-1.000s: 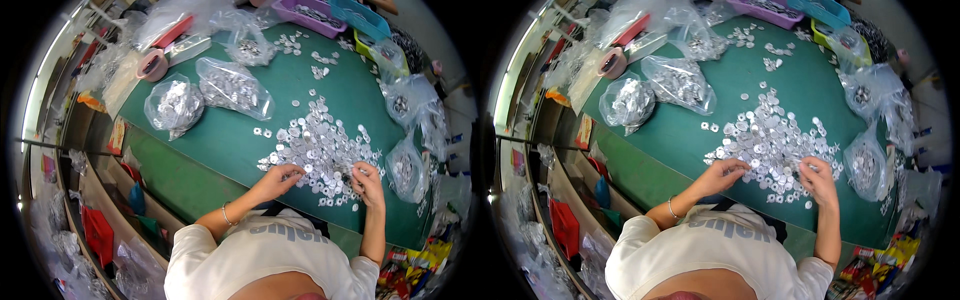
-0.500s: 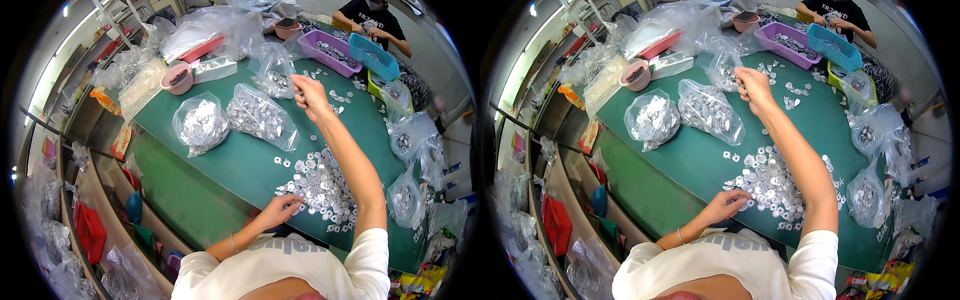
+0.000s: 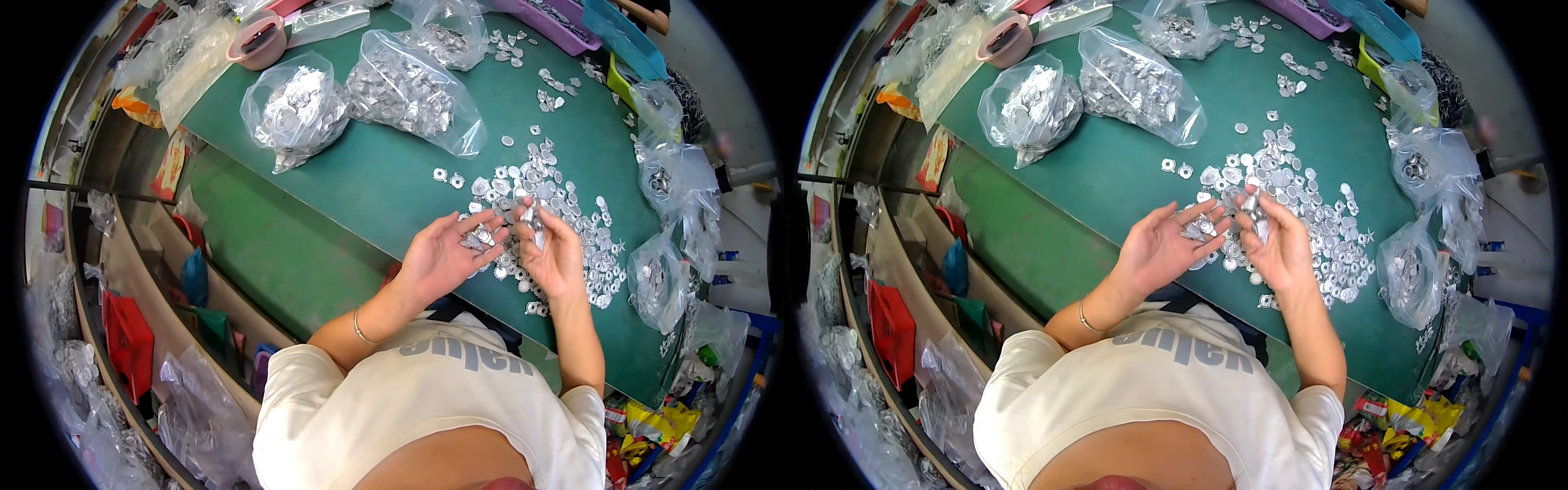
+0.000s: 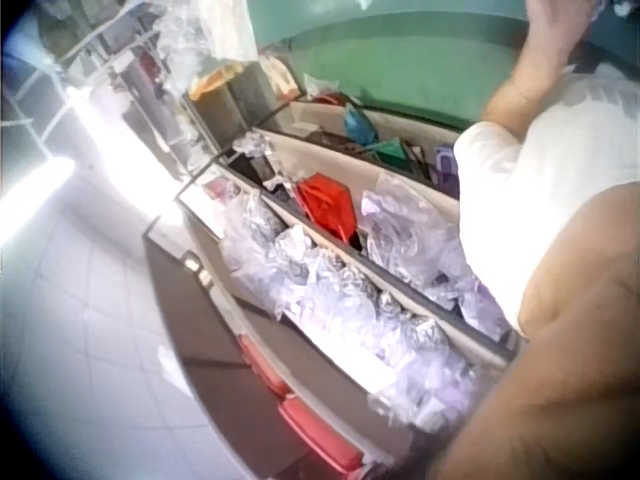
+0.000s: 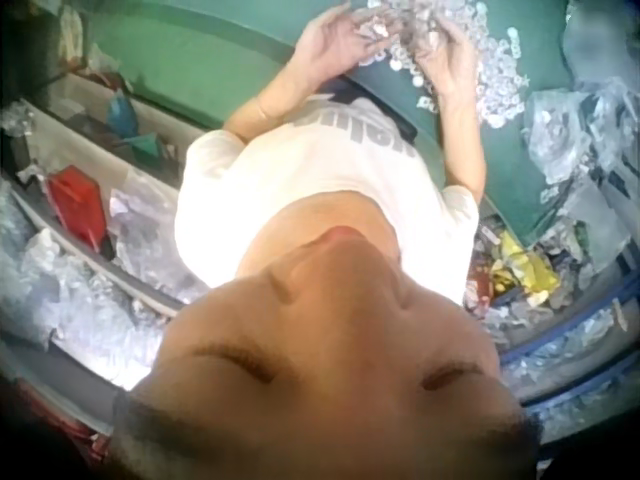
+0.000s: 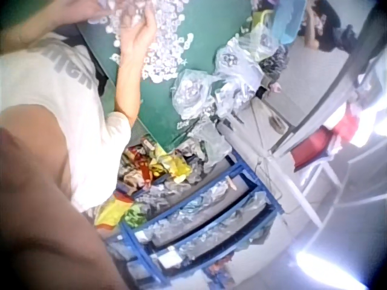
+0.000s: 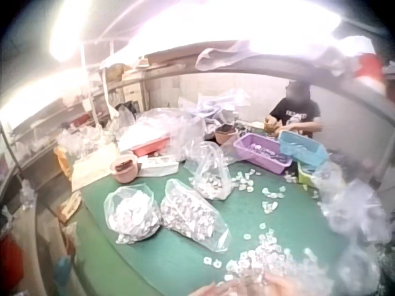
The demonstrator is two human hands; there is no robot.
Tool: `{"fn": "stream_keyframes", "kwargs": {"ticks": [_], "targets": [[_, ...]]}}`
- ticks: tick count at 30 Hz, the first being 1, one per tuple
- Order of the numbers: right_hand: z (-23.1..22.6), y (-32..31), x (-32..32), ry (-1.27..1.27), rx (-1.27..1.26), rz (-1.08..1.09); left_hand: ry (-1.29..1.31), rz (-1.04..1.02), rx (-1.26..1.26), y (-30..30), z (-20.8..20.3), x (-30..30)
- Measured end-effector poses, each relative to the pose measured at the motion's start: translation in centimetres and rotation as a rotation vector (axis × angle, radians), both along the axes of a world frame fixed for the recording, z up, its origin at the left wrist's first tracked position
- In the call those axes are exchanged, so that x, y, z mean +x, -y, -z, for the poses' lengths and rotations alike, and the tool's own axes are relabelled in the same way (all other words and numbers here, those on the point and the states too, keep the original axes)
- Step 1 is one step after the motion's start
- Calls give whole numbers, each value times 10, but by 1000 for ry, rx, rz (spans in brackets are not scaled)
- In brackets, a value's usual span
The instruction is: The person sorts and counts small metal parts by hand on a green workbench, gathering them into piles and placing them into plastic bags.
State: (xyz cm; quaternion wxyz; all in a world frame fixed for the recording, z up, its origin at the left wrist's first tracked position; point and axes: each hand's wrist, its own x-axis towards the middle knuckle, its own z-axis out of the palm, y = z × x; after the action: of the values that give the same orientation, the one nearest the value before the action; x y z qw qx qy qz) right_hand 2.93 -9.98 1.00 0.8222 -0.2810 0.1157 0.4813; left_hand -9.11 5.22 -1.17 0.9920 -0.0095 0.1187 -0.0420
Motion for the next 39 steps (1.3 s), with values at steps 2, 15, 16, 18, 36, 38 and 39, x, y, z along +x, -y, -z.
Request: {"fn": "stream_keyframes", "kwargs": {"ticks": [2, 15, 16, 18, 36, 38, 39], "targets": [[3, 7, -10, 4, -60, 44, 2, 1, 23, 3, 3, 0], [10, -29, -66, 1100, -486, 173, -59, -176, 187, 33, 2, 10], [11, -30, -68, 1304, -578, 164, -70, -229, 244, 38, 0, 14], [14, -34, -70, 1716, -746, 151, -202, -194, 269, 44, 6, 19], [4, -11, -61, 1566, -599, 69, -86, -1016, 293, -192, -74, -1], [7, -9, -62, 1541, -589, 57, -97, -863, 271, -181, -74, 4], [7, -8, -62, 1524, -588, 59, -96, -705, 213, -166, -73, 5]]}}
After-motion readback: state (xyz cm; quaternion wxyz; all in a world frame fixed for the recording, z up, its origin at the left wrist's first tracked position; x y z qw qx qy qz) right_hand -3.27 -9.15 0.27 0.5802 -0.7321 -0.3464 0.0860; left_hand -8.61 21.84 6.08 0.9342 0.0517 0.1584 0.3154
